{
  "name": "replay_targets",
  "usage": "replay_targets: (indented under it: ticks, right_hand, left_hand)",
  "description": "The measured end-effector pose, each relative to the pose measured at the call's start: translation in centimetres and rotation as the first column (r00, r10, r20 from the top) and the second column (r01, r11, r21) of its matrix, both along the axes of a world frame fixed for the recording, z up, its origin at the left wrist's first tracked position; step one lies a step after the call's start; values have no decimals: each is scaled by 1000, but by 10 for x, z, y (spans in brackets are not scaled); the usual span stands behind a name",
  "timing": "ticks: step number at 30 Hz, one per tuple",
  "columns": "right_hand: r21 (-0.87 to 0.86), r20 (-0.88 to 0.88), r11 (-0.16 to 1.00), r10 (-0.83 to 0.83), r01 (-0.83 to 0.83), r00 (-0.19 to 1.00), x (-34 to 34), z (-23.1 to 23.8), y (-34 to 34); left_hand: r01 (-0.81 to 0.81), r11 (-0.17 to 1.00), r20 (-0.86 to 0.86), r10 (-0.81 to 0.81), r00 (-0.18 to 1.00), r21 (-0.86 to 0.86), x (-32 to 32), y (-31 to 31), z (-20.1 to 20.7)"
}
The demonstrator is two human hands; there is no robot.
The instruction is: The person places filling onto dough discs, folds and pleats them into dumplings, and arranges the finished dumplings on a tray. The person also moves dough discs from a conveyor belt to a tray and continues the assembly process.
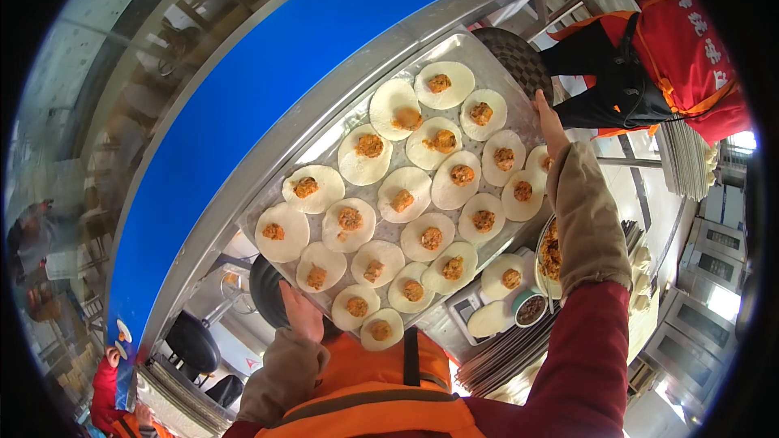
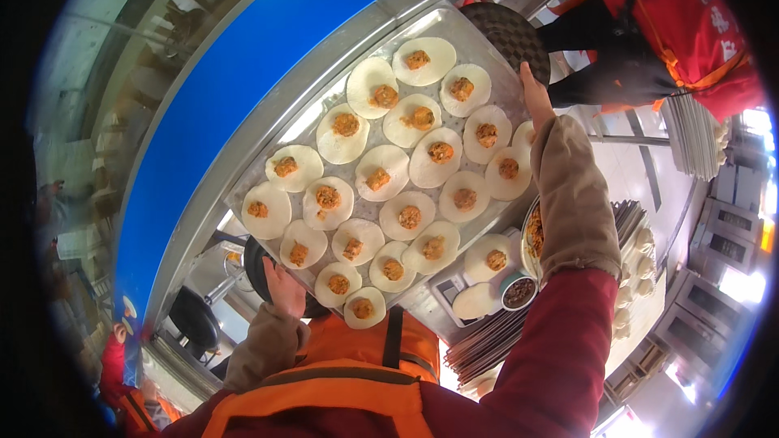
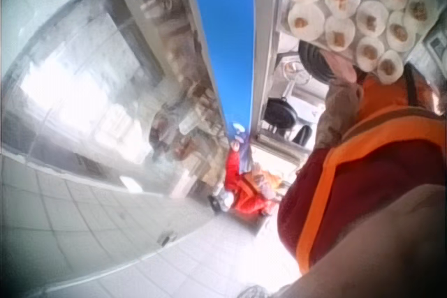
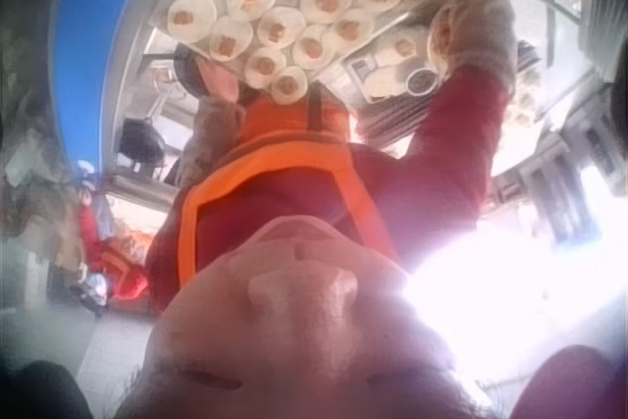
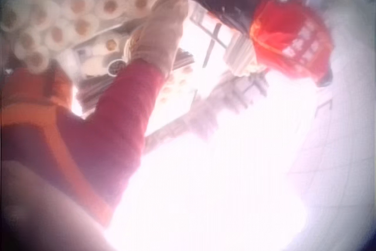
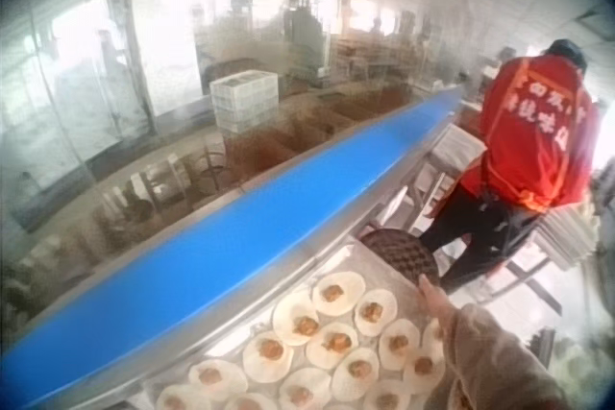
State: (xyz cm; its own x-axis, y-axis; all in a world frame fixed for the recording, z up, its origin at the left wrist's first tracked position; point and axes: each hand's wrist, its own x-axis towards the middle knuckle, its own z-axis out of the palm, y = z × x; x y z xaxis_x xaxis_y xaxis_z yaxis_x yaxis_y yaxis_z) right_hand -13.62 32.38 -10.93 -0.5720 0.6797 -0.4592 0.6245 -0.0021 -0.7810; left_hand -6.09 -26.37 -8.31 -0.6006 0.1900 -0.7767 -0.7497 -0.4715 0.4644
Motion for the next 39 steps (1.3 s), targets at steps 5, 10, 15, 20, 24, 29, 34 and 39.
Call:
replay_targets:
  ticks: [5, 10, 15, 20, 24, 29, 34, 39]
  right_hand:
    - [235, 160, 961, 110, -146, 981, 3, -34, 53]
    - [592, 596, 415, 351, -690, 722, 6, -58, 78]
    - [173, 264, 924, 291, -341, 920, 2, 14, 32]
    - [117, 31, 989, -92, 88, 995, 67, 72, 25]
    - [47, -220, 951, -289, 306, 932, 165, 113, 67]
    - [-82, -391, 789, -587, 609, 709, 377, 209, 63]
    - [-220, -442, 439, -841, 871, 312, 625, 262, -10]
    - [-406, -473, 83, -871, 910, -131, 835, 247, -88]
  left_hand:
    - [-35, 994, -44, 31, 999, -102, -6, 33, -9]
    - [-149, 900, -216, 63, 974, -409, -26, 71, -20]
    - [-175, 918, -250, 87, 964, -355, -51, 73, 4]
    - [-103, 979, -207, 65, 976, -174, -76, 107, 73]
    - [72, 997, -186, -67, 980, 19, -87, 155, 130]
    - [594, 770, -415, -474, 777, 234, -88, 235, 173]
    - [952, 301, -578, -788, 212, -61, -1, 406, 190]
    - [992, 38, -579, -814, -37, -116, 201, 603, 202]
